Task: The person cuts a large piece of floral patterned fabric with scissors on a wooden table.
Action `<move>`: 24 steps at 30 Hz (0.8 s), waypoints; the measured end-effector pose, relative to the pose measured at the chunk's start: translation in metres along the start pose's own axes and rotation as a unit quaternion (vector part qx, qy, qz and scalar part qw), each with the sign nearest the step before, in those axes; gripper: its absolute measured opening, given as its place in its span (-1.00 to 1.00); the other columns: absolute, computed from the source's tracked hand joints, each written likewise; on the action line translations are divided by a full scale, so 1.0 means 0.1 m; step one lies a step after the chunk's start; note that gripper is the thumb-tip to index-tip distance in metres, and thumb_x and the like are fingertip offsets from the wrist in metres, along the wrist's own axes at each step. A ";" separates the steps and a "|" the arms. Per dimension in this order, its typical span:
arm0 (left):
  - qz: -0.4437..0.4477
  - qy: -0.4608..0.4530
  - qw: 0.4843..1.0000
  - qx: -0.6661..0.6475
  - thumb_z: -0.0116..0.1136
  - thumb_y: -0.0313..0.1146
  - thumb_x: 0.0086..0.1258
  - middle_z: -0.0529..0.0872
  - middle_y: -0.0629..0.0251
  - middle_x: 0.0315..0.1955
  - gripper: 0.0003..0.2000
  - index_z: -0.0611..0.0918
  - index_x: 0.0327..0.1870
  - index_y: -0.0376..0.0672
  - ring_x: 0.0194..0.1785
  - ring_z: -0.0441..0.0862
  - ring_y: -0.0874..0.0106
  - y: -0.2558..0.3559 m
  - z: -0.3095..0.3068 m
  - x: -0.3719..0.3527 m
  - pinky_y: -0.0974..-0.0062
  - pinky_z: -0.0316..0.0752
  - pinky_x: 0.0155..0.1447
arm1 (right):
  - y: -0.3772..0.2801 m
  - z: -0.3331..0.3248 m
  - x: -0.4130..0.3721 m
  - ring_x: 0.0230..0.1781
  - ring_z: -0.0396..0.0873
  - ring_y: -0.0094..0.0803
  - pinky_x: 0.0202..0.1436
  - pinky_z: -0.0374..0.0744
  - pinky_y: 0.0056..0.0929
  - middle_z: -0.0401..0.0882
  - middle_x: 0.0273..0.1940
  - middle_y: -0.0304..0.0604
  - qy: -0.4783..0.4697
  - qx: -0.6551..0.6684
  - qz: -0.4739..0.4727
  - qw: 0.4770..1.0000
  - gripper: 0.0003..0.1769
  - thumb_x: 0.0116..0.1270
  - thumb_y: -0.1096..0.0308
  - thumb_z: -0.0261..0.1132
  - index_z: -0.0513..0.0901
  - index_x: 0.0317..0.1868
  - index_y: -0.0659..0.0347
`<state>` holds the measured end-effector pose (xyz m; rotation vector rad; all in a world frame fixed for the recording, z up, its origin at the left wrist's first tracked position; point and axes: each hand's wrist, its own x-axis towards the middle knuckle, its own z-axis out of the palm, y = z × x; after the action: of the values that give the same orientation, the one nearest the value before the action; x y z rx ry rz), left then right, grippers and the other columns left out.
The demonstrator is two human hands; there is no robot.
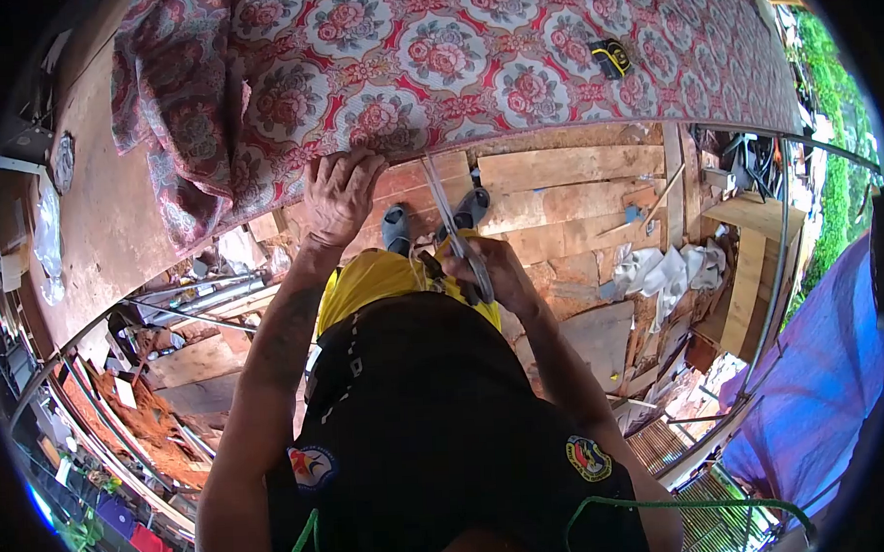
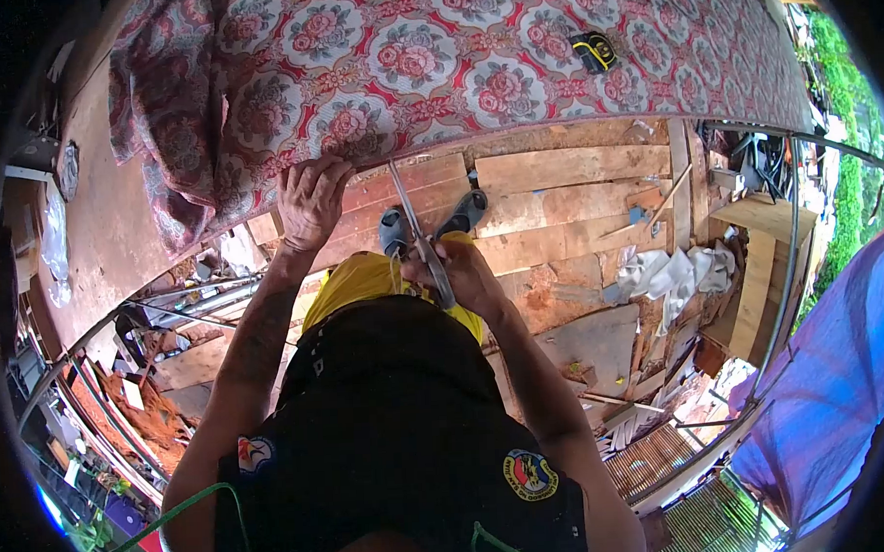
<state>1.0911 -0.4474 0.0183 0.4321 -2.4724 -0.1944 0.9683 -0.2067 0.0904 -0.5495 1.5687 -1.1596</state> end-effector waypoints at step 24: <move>0.002 0.019 1.000 -0.008 0.46 -0.35 0.26 0.69 0.48 -0.08 -0.66 0.69 0.06 0.08 -0.10 0.60 0.39 0.00 0.07 -0.11 0.32 0.41 -0.01 | 0.07 0.02 0.42 -0.73 0.52 -0.62 -0.67 0.41 -0.53 0.54 -0.65 -0.29 0.080 0.002 0.036 0.996 -0.66 0.32 0.18 0.53 0.72 -0.32 0.34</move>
<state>1.0952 -0.4438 0.0067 0.4192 -2.4334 -0.2022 0.9575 -0.2381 0.0645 -0.4008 1.7086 -1.1749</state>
